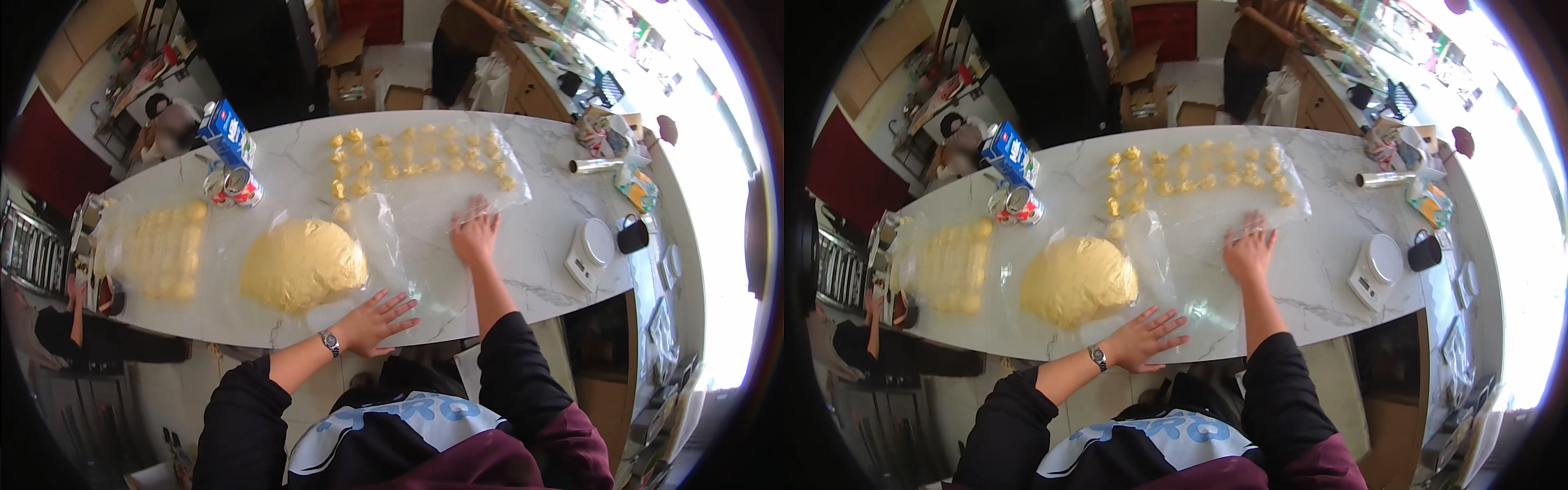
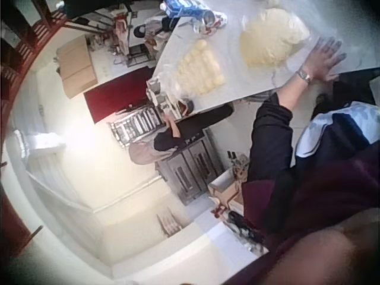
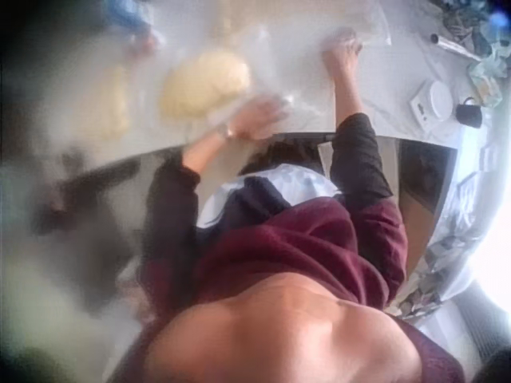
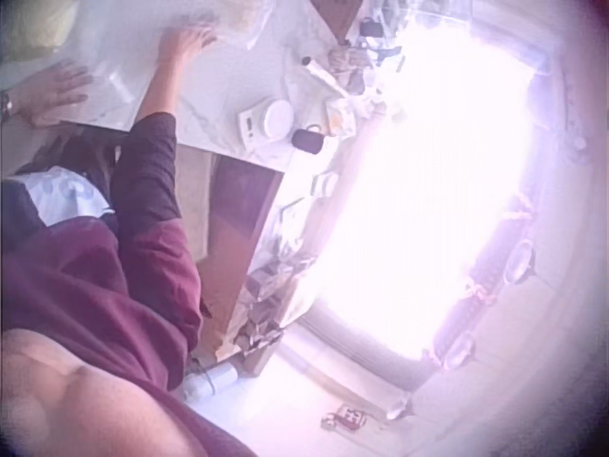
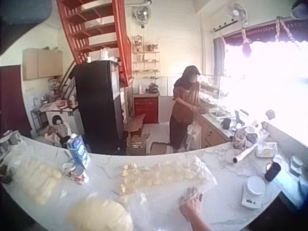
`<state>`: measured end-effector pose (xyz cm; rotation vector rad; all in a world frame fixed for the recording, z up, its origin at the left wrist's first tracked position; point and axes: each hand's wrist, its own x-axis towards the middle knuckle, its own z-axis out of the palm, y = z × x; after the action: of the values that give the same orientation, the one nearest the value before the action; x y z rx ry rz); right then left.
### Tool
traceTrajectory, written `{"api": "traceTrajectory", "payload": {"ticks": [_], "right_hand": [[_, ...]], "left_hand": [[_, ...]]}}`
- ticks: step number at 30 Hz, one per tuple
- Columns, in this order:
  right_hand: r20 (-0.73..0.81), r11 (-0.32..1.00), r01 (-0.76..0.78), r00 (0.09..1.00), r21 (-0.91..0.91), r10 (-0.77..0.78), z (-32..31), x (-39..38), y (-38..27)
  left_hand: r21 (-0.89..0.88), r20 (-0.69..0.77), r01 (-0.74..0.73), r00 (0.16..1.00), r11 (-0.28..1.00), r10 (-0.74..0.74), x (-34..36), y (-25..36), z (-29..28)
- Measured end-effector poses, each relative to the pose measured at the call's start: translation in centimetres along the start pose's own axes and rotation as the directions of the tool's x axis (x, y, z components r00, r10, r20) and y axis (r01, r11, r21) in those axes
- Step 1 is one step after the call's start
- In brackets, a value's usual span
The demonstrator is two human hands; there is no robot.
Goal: The person picks up a metal baking tray from a shelf, shakes it, and then places small pieces of dough onto it one by one from a work surface.
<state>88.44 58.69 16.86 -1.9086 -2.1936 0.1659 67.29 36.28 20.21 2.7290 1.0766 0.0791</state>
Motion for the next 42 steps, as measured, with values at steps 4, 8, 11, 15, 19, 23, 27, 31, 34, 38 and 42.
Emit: {"api": "traceTrajectory", "payload": {"ticks": [4, 8, 11, 15, 19, 23, 27, 31, 34, 38, 42], "right_hand": [[-0.318, 0.951, 0.196, 0.941, 0.24, -0.114, 2.2, 7.2, 3.2], [-0.361, 0.972, 0.217, 0.917, 0.09, -0.172, 4.8, 13.4, 6.3], [-0.249, 0.949, 0.174, 0.962, 0.264, -0.108, 4.3, 15.1, 7.0], [-0.286, 0.855, 0.215, 0.955, 0.472, -0.082, 3.4, 11.6, 7.3], [-0.247, 0.536, 0.093, 0.943, 0.839, 0.222, 0.5, -1.7, 4.2], [-0.129, 0.897, 0.367, 0.93, 0.246, -0.345, -4.7, -16.2, 3.6], [-0.193, 0.967, 0.21, 0.964, 0.143, -0.18, -4.3, -11.4, 3.9], [-0.158, 0.843, 0.204, 0.977, 0.498, -0.144, -2.6, -7.1, -0.9], [0.043, 0.815, 0.237, 0.951, 0.528, -0.305, -2.9, -13.8, -2.8], [-0.037, 0.645, 0.166, 0.977, 0.745, -0.209, -1.8, -14.0, 6.4], [-0.271, 0.904, 0.242, 0.951, 0.352, -0.149, -2.5, -5.9, 4.3]], "left_hand": [[-0.176, -0.067, -0.012, 0.998, 0.984, 0.0, -0.5, -0.4, 1.3], [-0.26, -0.103, -0.013, 0.995, 0.965, -0.014, -0.4, -0.3, 1.3], [-0.283, -0.135, -0.026, 0.991, 0.959, -0.013, -0.3, -0.3, 1.1], [-0.294, -0.138, -0.024, 0.99, 0.956, -0.018, 0.0, -0.5, 1.5], [-0.266, -0.122, 0.026, 0.991, 0.964, -0.06, -0.7, 0.2, 1.7], [-0.246, -0.139, -0.007, 0.99, 0.969, -0.028, 0.0, -0.2, 1.9], [-0.238, -0.123, -0.008, 0.992, 0.971, -0.022, 0.0, -0.1, 1.6], [-0.24, -0.109, -0.005, 0.994, 0.971, -0.022, -0.1, -0.3, 1.4], [-0.245, -0.119, 0.001, 0.992, 0.97, -0.031, -0.4, 0.0, 1.9], [-0.201, -0.109, 0.005, 0.994, 0.98, -0.028, -0.4, -0.1, 1.6], [-0.222, -0.124, 0.0, 0.992, 0.975, -0.028, 0.0, -0.1, 1.7]]}}
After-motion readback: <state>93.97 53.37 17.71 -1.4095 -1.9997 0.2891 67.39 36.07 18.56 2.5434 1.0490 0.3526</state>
